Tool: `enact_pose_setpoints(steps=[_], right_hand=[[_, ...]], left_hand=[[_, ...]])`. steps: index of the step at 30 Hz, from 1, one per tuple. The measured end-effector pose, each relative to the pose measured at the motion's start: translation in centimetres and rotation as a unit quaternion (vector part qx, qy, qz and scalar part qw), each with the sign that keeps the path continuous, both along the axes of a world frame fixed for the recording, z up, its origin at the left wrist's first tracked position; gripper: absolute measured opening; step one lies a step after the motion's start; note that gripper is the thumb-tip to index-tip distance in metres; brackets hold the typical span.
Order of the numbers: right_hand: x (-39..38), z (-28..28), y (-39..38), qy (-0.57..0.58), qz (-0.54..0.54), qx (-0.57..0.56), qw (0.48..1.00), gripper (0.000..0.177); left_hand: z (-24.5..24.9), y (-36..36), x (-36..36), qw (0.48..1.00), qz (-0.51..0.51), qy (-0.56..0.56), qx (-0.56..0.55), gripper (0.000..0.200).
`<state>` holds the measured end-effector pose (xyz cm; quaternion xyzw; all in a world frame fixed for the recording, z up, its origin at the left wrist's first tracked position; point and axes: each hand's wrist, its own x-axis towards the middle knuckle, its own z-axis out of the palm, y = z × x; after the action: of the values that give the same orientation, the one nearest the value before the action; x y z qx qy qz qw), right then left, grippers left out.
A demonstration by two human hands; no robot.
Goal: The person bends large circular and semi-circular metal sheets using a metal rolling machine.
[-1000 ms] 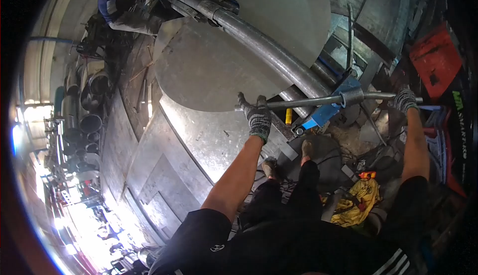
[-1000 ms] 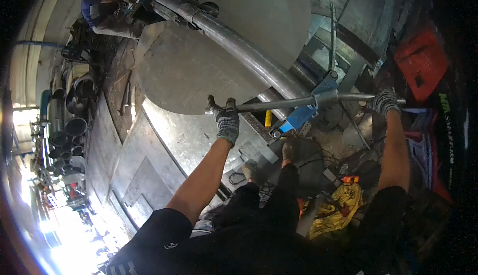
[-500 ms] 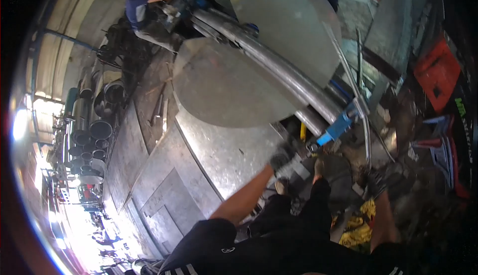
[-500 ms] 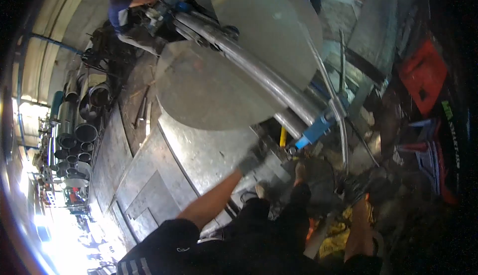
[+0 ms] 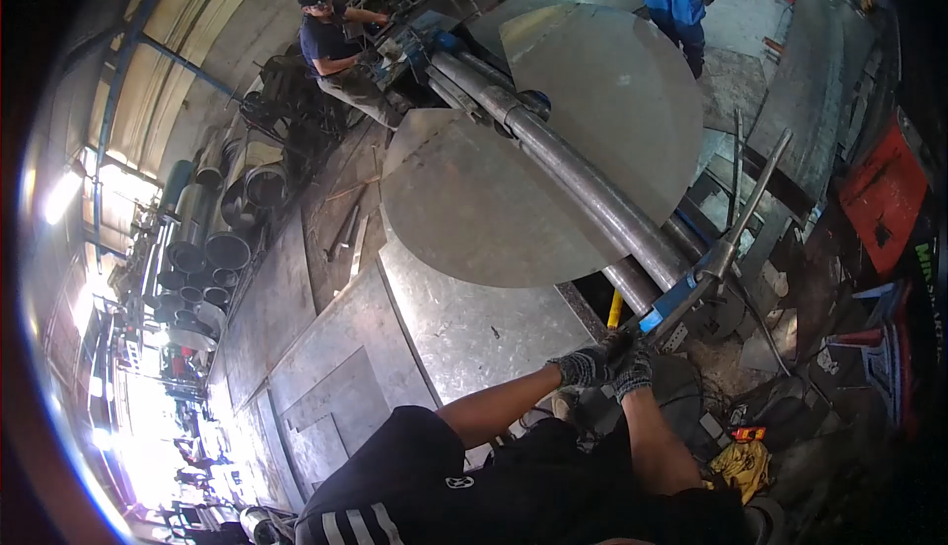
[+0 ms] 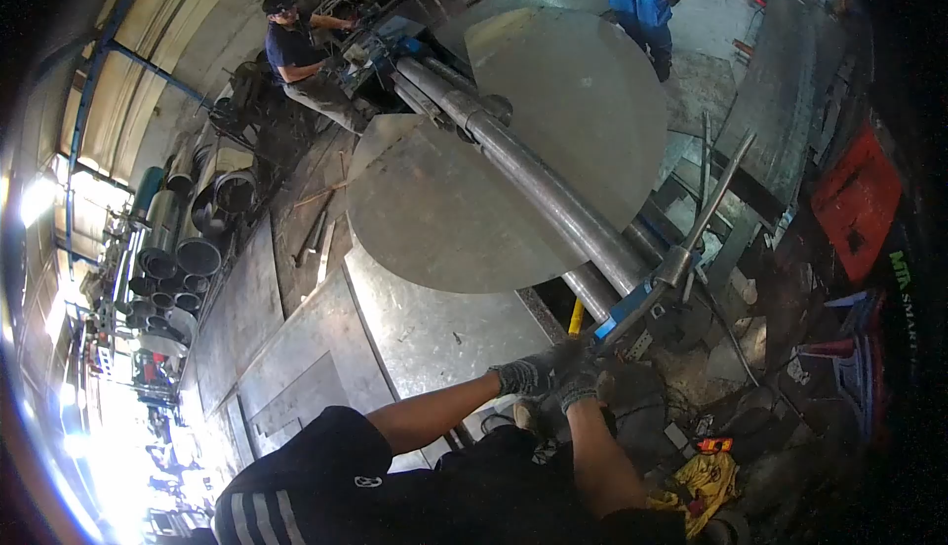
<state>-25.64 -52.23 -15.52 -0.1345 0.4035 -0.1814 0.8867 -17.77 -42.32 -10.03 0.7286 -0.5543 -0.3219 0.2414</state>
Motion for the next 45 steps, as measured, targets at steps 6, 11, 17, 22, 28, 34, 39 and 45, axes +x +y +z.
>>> enact_pose_setpoints(steps=[6,11,17,22,28,34,39,45], right_hand=[[-5.0,-3.4,-2.7,0.152,0.139,-0.227,0.952,0.042],[-5.6,4.2,-10.1,0.202,0.015,-0.333,0.921,0.047],[0.6,18.8,-21.8,0.440,0.058,-0.422,0.791,0.068],[3.6,18.4,-27.3,0.629,0.371,-0.302,0.613,0.087],[1.8,12.9,-30.5,0.573,0.442,-0.349,0.596,0.082],[3.2,20.1,-29.0,0.512,0.527,-0.421,0.532,0.077],[3.6,17.2,-30.4,0.534,0.490,-0.386,0.570,0.077],[4.2,17.6,-36.4,0.589,0.347,-0.472,0.557,0.069]], left_hand=[[4.9,-0.8,-5.1,0.991,0.101,0.050,-0.069,0.067],[13.4,-2.6,-5.5,0.976,0.196,0.054,0.081,0.061],[17.1,-4.0,-4.4,0.971,0.195,0.073,0.119,0.064],[15.6,-4.0,-4.3,0.969,0.165,0.080,0.164,0.054],[16.0,-4.2,-3.6,0.965,0.145,0.042,0.215,0.048],[12.7,-3.3,-0.9,0.960,0.089,0.067,0.258,0.054],[11.6,-3.2,2.8,0.962,0.086,0.083,0.247,0.060],[16.3,-5.6,1.4,0.946,0.129,0.011,0.298,0.062]])
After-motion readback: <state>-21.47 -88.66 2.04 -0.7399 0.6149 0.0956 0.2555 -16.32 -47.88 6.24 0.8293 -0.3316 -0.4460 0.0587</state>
